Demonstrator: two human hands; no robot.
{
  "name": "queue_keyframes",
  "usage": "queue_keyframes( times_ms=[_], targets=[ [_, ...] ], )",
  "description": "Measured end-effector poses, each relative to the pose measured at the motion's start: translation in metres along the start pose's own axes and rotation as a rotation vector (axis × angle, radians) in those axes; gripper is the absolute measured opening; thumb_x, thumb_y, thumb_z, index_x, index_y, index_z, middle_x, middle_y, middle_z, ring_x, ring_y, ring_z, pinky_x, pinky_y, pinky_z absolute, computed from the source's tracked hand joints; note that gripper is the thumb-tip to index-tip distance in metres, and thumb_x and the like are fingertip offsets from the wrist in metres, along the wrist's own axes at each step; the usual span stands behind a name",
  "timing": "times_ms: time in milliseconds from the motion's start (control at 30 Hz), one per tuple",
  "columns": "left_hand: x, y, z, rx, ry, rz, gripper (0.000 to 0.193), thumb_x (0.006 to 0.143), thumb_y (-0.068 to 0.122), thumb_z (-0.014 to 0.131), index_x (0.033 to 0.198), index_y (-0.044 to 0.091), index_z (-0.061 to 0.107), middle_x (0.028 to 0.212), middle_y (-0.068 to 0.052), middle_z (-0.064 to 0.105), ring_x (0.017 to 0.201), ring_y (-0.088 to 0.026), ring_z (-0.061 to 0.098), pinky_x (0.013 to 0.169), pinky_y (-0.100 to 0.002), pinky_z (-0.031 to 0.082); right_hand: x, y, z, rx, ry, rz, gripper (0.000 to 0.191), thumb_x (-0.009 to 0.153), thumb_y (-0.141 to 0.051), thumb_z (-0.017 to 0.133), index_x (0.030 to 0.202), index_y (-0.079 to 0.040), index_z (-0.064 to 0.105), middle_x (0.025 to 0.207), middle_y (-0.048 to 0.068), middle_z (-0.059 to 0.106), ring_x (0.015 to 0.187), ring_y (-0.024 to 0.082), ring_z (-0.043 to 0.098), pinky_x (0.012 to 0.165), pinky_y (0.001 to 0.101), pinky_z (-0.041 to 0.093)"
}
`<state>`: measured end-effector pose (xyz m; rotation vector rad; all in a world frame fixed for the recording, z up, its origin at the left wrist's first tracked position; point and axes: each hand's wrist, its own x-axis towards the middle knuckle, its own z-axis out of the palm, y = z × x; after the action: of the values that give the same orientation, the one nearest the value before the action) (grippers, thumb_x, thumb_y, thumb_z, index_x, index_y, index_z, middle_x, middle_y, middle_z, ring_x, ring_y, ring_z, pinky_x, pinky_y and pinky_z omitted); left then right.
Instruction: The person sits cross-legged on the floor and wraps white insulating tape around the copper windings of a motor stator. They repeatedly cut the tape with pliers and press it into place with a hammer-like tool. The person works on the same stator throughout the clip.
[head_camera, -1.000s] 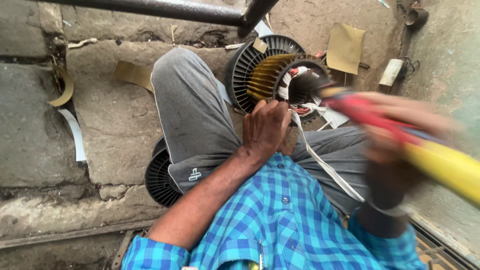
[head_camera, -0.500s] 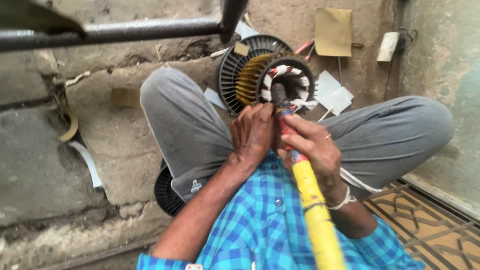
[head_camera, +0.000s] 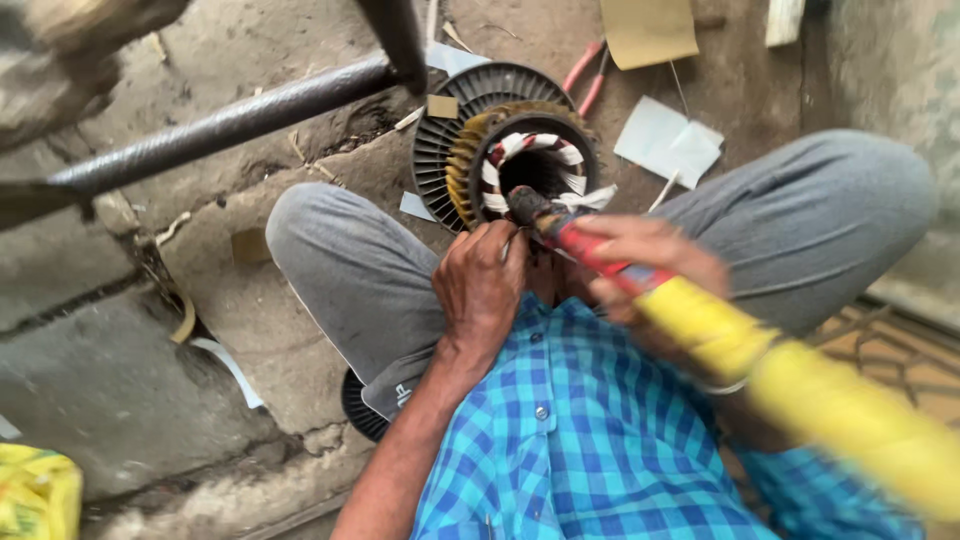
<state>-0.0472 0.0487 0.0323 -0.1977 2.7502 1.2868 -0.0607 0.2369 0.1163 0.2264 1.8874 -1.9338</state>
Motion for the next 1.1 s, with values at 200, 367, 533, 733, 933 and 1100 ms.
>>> queue_keyframes(
  times_ms=[200, 367, 533, 733, 933, 1100],
  targets=[
    [0.004, 0.006, -0.003, 0.039, -0.031, -0.002, 0.011, 0.092, 0.017, 0.074, 0.092, 0.007, 0.071, 0.087, -0.008, 0.072, 0.079, -0.031, 0.067, 0.069, -0.045, 0.051, -0.001, -0.042, -0.021, -0.634, 0.088, -0.791, 0.030, 0.098, -0.019, 0.074, 0.122, -0.010, 0.057, 0.136, 0.016, 0.065, 0.124, 0.033, 0.069, 0.108, 0.0444, 0.059],
    [0.006, 0.011, -0.008, 0.063, -0.076, -0.035, 0.011, 0.092, 0.017, 0.074, 0.090, 0.007, 0.072, 0.086, -0.008, 0.073, 0.078, -0.031, 0.067, 0.067, -0.045, 0.050, 0.027, -0.043, -0.024, -0.907, -0.323, -0.659, 0.036, 0.086, -0.012, 0.079, 0.117, -0.002, 0.065, 0.127, 0.021, 0.069, 0.116, 0.036, 0.071, 0.097, 0.0443, 0.060],
    [0.009, 0.013, -0.007, 0.052, -0.036, 0.013, 0.010, 0.093, 0.016, 0.074, 0.094, 0.007, 0.071, 0.089, -0.009, 0.072, 0.081, -0.032, 0.067, 0.070, -0.046, 0.051, 0.021, -0.040, -0.024, -0.812, -0.201, -0.731, 0.034, 0.089, -0.014, 0.082, 0.116, -0.003, 0.064, 0.126, 0.021, 0.068, 0.115, 0.036, 0.070, 0.097, 0.0433, 0.059],
    [0.002, 0.004, 0.001, 0.050, -0.019, -0.006, 0.011, 0.092, 0.018, 0.075, 0.093, 0.008, 0.069, 0.087, -0.008, 0.073, 0.080, -0.033, 0.068, 0.069, -0.047, 0.051, 0.013, -0.011, -0.015, -0.749, -0.156, -0.635, 0.029, 0.089, -0.010, 0.080, 0.113, -0.004, 0.066, 0.122, 0.019, 0.071, 0.112, 0.034, 0.073, 0.096, 0.0420, 0.060],
    [-0.008, -0.006, 0.012, -0.038, 0.068, -0.212, 0.057, 0.086, 0.033, 0.083, 0.125, 0.011, 0.048, 0.071, -0.007, 0.071, 0.068, -0.033, 0.071, 0.059, -0.049, 0.049, 0.001, -0.034, -0.003, -0.729, -0.020, -0.652, 0.031, 0.097, -0.021, 0.077, 0.114, -0.003, 0.060, 0.119, 0.018, 0.072, 0.105, 0.027, 0.074, 0.091, 0.0337, 0.060],
    [-0.007, -0.012, 0.018, -0.120, 0.101, -0.250, 0.108, 0.078, 0.037, 0.084, 0.161, 0.011, 0.019, 0.061, -0.008, 0.070, 0.054, -0.032, 0.070, 0.049, -0.047, 0.051, -0.006, -0.070, 0.014, -0.737, -0.044, -0.737, 0.031, 0.101, -0.025, 0.074, 0.116, -0.004, 0.057, 0.122, 0.016, 0.072, 0.104, 0.025, 0.074, 0.094, 0.0312, 0.061]
  ],
)
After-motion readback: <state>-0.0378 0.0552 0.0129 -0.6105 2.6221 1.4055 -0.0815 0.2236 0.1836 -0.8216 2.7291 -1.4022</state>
